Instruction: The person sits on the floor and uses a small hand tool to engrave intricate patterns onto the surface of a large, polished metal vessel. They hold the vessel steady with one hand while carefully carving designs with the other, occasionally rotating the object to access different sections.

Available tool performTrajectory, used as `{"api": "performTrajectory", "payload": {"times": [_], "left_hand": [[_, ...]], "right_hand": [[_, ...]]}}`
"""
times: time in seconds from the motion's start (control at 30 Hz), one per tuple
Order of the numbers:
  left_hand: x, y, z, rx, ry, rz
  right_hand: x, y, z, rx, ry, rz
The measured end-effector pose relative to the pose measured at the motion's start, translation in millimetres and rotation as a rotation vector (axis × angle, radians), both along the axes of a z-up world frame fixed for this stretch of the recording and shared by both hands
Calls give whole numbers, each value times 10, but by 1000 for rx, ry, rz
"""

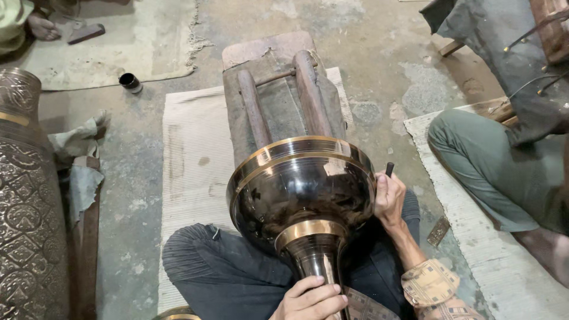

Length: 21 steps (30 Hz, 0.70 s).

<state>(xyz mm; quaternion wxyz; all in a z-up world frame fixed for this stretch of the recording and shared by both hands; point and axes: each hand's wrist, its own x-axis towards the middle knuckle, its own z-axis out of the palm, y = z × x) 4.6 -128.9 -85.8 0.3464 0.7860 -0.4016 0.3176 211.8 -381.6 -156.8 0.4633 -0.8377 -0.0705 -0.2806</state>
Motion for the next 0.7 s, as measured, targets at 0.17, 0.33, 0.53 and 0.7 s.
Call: {"api": "performTrajectory", "payload": {"times": [0.17,0.33,0.53,0.7], "left_hand": [[-47,10,-241,221,2,-51],[-89,106,-273,274,119,-131],[-123,131,-146,316,74,-103],[-183,89,-248,289,12,-35]], "right_hand": [[23,18,-274,2,182,-5],[23,38,-430,53,249,-41],[-2,8,-215,-10,194,-45],[-41,34,-21,-38,188,-44]]}}
